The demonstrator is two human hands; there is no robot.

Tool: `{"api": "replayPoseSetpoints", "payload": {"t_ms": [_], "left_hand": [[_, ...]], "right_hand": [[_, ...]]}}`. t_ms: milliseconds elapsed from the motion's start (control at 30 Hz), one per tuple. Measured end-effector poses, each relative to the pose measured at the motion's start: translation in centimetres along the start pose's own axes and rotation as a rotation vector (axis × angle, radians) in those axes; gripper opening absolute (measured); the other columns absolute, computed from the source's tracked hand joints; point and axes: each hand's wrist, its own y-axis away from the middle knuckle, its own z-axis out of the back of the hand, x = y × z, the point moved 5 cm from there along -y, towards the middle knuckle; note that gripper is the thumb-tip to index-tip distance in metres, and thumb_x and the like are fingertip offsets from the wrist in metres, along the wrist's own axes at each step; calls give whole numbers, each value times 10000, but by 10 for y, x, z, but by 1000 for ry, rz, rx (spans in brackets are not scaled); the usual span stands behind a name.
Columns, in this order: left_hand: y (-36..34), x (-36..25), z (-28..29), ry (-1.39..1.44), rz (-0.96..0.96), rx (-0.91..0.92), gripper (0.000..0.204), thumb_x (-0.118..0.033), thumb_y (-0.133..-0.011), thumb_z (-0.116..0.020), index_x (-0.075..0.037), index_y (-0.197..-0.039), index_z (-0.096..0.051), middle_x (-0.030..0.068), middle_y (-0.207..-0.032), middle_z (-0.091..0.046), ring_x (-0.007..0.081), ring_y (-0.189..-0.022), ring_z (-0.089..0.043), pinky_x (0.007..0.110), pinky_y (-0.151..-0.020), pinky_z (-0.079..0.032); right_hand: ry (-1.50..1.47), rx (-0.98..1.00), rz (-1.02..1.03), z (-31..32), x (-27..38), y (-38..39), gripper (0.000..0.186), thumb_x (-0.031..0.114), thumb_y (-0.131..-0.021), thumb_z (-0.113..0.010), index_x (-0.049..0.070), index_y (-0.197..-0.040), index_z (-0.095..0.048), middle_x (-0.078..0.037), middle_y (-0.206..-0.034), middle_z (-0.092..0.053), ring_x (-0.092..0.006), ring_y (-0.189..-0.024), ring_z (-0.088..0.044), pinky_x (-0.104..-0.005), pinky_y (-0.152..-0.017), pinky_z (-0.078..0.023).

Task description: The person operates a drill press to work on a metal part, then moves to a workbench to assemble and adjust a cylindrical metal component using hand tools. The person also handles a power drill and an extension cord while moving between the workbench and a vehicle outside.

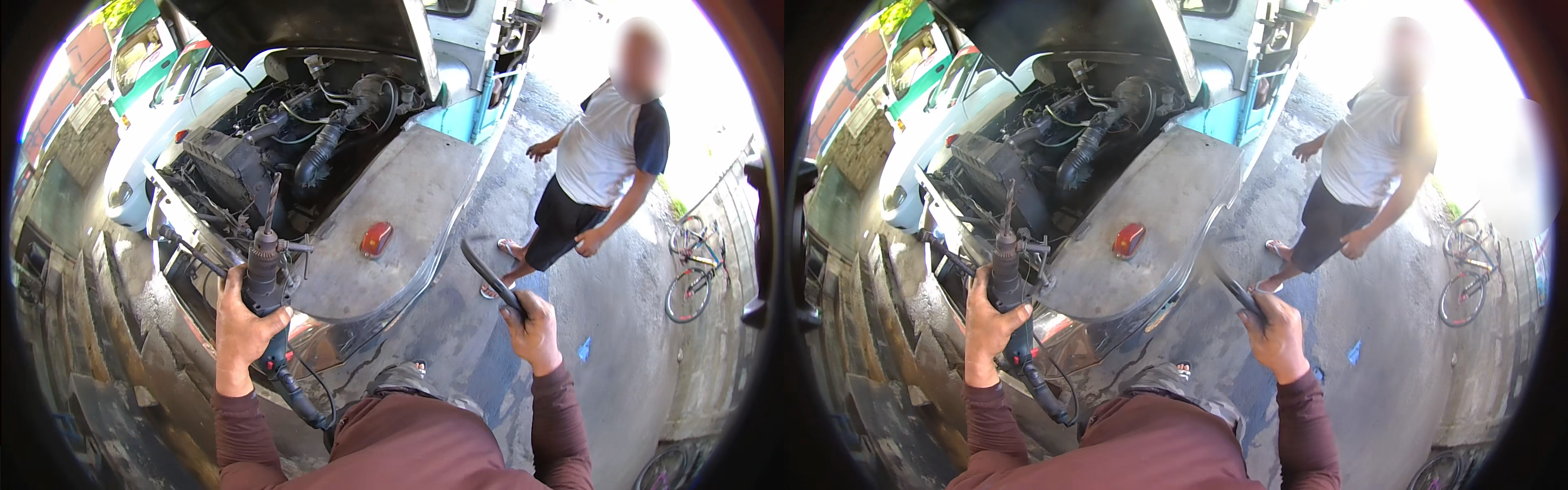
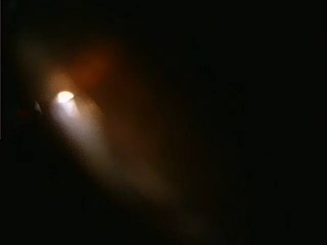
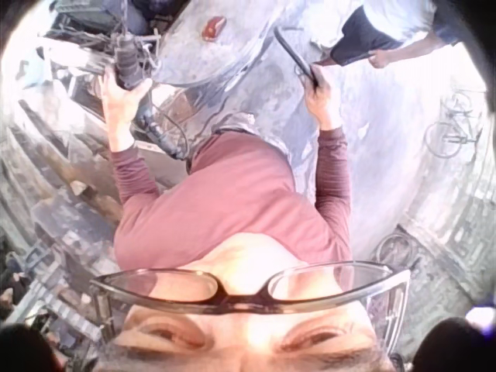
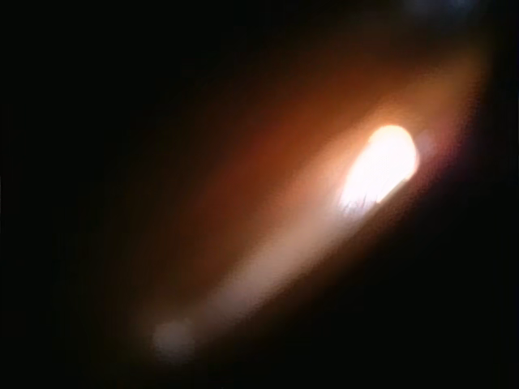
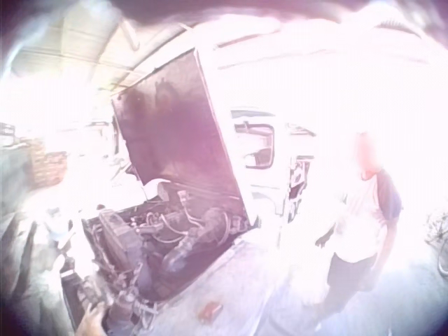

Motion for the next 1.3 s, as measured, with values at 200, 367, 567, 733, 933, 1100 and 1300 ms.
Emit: {"api": "replayPoseSetpoints", "payload": {"t_ms": [200,367,567,733,933,1100,1300], "left_hand": [[-14,-16,-18,-137,151,-39,730,-195,-609,-864,-19,-1263,-594,190,-1141,-618,382,-1063,-625,459,-967,-493],[-27,-49,-32,-340,228,-51,691,-160,-597,-849,-25,-1225,-593,169,-1044,-627,356,-977,-636,438,-918,-510],[-67,-109,-66,-574,312,-12,796,-203,-567,-897,-38,-1266,-555,273,-1168,-593,484,-1078,-622,515,-913,-527],[-126,-157,-113,-614,320,32,811,-231,-567,-886,-58,-1287,-557,311,-1220,-573,506,-1035,-657,527,-893,-549],[-209,-179,-202,-754,187,239,913,-407,-611,-894,-23,-1361,-544,367,-1347,-514,522,-1129,-657,508,-942,-583],[-277,-157,-307,-694,284,644,927,-420,-654,-871,-20,-1415,-523,389,-1429,-459,529,-1120,-664,524,-947,-576],[-300,-117,-389,-680,322,725,873,-459,-686,-865,-42,-1386,-551,283,-1375,-509,481,-1124,-680,515,-936,-587]], "right_hand": [[110,215,623,-45,8,-146,203,196,-794,-790,103,-939,-680,-56,-845,-630,-267,-770,-618,-409,-761,-480],[282,366,905,-134,-62,-224,105,211,-870,-677,179,-970,-683,2,-905,-636,-208,-902,-618,-416,-961,-466],[336,557,937,-223,-169,-267,251,289,-921,-675,177,-1144,-702,2,-1089,-679,-229,-1154,-622,-556,-1200,-352],[-8,436,642,-195,-188,-293,623,318,-818,-803,114,-1380,-630,-138,-1331,-602,-362,-1309,-517,-553,-1158,-372],[-109,323,295,-160,-271,-298,513,198,-832,-800,53,-1297,-640,-172,-1274,-608,-395,-1225,-556,-500,-1073,-436],[-6,401,307,-141,-322,-288,342,152,-836,-776,31,-1144,-687,-169,-1143,-635,-389,-1127,-584,-468,-989,-472],[-14,548,224,-139,-368,-252,306,197,-827,-789,66,-1095,-716,-134,-1089,-648,-371,-1083,-601,-483,-959,-462]]}}
